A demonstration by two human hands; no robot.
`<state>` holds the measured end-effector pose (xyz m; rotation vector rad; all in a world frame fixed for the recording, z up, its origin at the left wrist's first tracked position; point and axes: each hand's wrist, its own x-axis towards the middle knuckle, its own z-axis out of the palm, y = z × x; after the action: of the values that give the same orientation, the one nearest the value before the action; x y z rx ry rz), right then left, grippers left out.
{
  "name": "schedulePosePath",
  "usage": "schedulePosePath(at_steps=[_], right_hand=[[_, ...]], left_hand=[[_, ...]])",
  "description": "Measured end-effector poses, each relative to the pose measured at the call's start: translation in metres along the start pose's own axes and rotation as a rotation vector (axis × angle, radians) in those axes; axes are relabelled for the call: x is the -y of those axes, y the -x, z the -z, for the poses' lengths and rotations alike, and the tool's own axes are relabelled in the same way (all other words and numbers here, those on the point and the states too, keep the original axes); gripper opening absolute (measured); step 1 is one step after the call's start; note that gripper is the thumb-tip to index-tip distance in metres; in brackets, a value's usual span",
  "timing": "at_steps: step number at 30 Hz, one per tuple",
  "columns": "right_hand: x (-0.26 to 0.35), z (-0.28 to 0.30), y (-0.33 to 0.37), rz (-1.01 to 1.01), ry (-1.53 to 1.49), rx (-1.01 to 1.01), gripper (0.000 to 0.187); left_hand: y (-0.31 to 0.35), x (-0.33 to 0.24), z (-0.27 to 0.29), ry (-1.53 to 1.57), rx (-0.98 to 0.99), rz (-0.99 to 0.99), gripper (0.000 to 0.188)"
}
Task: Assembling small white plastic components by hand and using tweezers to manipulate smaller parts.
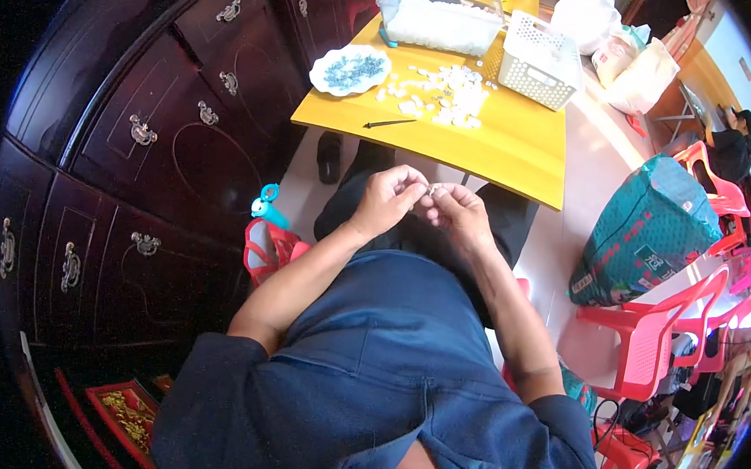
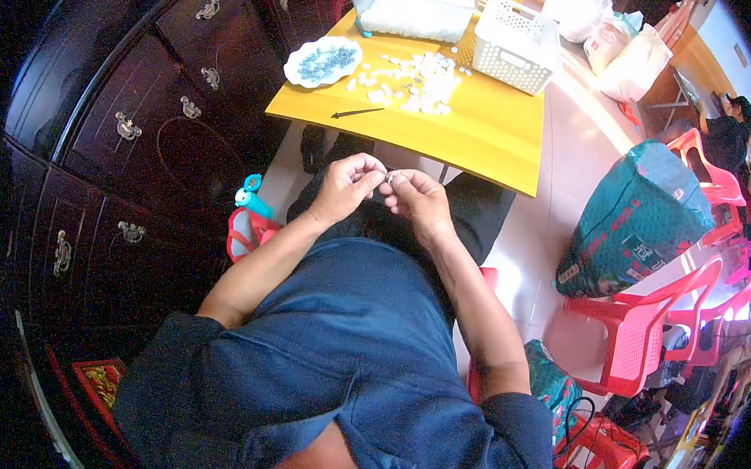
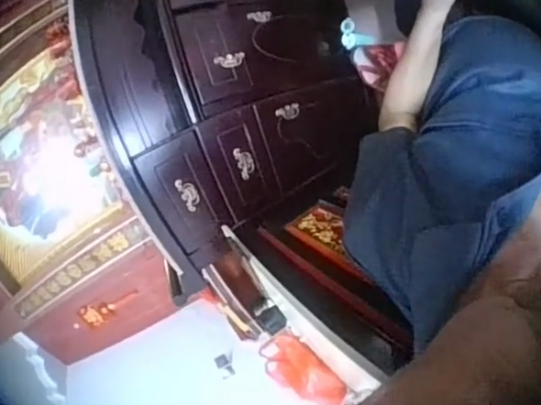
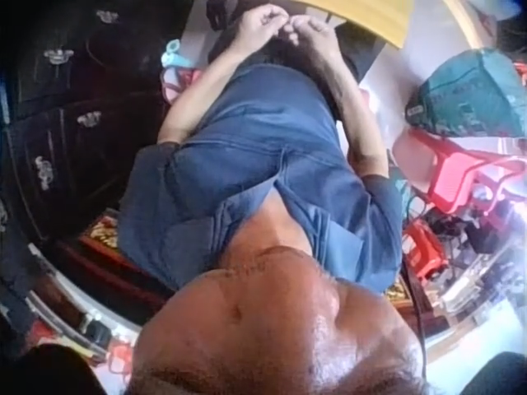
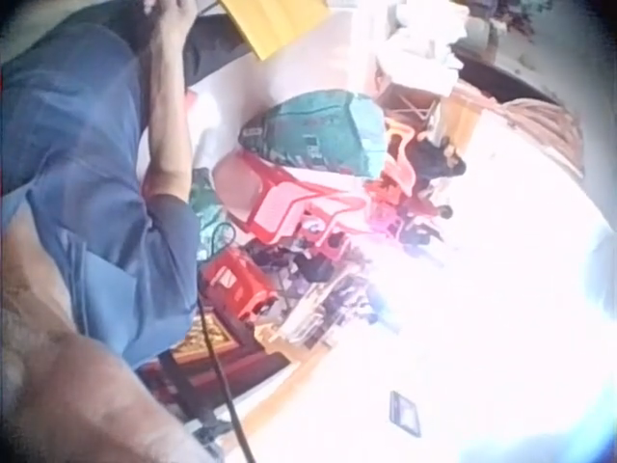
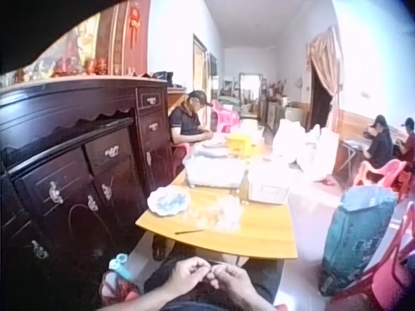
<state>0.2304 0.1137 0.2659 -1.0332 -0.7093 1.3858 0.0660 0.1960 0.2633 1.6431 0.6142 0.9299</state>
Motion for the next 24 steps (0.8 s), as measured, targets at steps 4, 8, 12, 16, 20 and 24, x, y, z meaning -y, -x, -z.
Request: schedulePosePath(at_steps=[4, 8, 12, 16, 20, 24], right_hand=[[0.0014, -0.0024, 0.0024, 0.035, 0.033, -0.001, 0.016], [0.0001, -0.0024, 0.0024, 0.079, 0.078, 0.006, 0.015], [0.0005, -0.0025, 0.0025, 0.083, 0.111, 0.013, 0.014], [0.0001, -0.0031, 0.0026, 0.087, 0.108, 0.015, 0.014], [-0.0006, -0.0014, 0.0017, 0.092, 0.111, -0.002, 0.014], [-0.0017, -0.0007, 0.0007, 0.096, 0.118, 0.012, 0.014]], left_hand=[[0.0015, -0.0009, -0.0005, -0.013, 0.008, 0.007, 0.009], [0.0007, -0.0011, -0.0006, 0.007, 0.003, 0.011, 0.01], [-0.0004, -0.003, 0.0, 0.003, 0.015, 0.026, 0.009], [0.0009, -0.0032, -0.0014, 0.017, 0.009, 0.02, 0.009], [-0.0003, -0.0047, 0.0005, 0.0, -0.028, 0.059, 0.008], [0.0004, -0.0031, -0.0003, -0.004, 0.007, 0.076, 0.009]])
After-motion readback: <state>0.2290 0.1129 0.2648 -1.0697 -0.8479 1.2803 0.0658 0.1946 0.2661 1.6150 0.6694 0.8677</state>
